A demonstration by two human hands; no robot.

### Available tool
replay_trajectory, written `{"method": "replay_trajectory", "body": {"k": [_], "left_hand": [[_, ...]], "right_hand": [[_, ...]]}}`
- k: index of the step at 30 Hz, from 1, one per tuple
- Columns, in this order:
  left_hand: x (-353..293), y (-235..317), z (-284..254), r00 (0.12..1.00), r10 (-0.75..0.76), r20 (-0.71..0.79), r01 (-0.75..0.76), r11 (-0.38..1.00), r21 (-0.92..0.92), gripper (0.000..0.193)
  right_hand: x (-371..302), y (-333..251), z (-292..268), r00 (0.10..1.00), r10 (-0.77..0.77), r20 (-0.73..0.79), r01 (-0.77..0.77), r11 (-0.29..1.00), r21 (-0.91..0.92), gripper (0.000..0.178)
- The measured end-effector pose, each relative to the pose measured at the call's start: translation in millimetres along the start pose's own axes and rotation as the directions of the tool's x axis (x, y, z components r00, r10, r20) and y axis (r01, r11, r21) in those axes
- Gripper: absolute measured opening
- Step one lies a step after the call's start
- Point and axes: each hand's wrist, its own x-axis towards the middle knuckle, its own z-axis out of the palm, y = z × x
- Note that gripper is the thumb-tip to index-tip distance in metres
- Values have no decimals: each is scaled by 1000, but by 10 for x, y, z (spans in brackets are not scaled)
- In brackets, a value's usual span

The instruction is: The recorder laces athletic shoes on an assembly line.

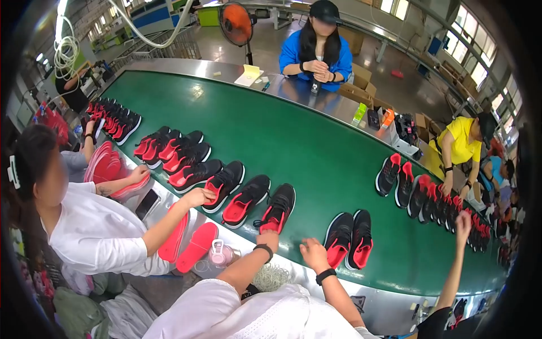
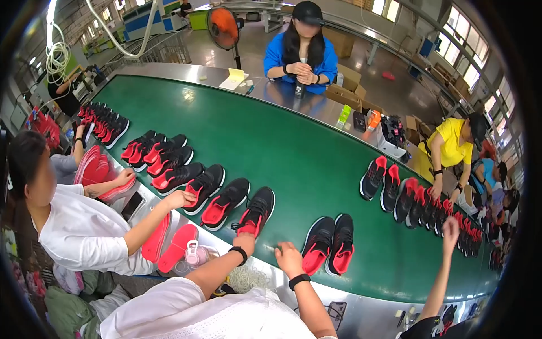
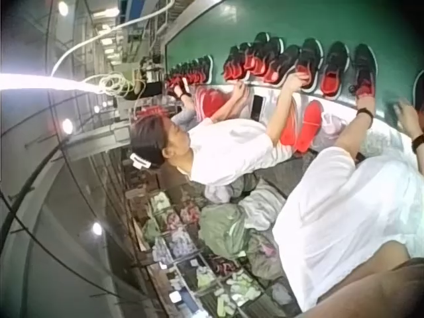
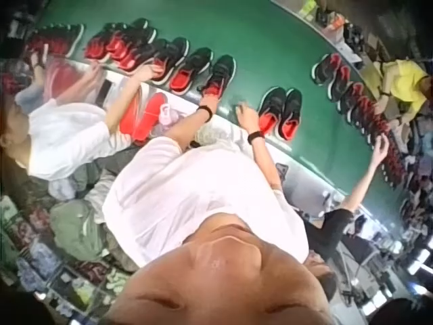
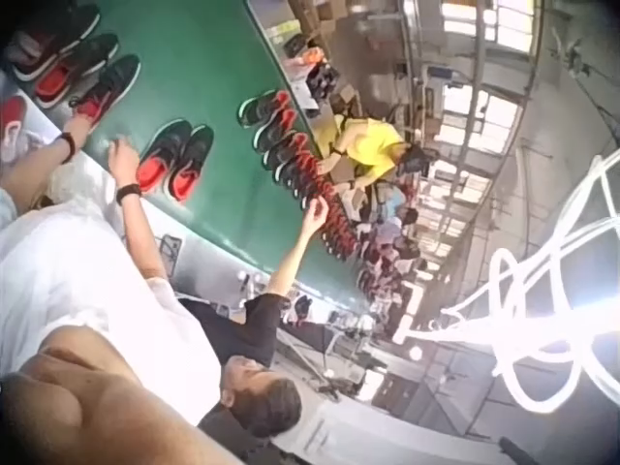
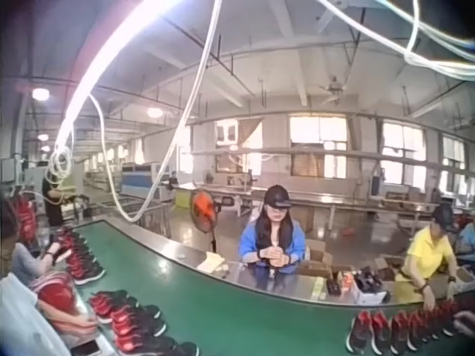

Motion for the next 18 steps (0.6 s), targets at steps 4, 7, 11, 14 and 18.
{"method": "replay_trajectory", "body": {"k": [4,7,11,14,18], "left_hand": [[-174,270,20,967,242,76,-210,932,-294,24],[-403,402,198,911,393,-129,-412,885,-216,31],[-470,204,-116,854,508,-112,-509,771,-381,23],[-391,-78,-442,925,354,-137,-375,796,-475,7],[197,-98,-749,891,12,-454,-323,719,-615,8]], "right_hand": [[425,-366,68,986,-147,-84,137,983,-121,41],[681,-454,288,903,-417,101,411,774,-481,45],[779,-372,424,898,-400,182,432,729,-531,30],[774,-370,469,941,-325,97,337,866,-369,19],[644,-344,222,961,-258,-105,250,965,-78,15]]}}
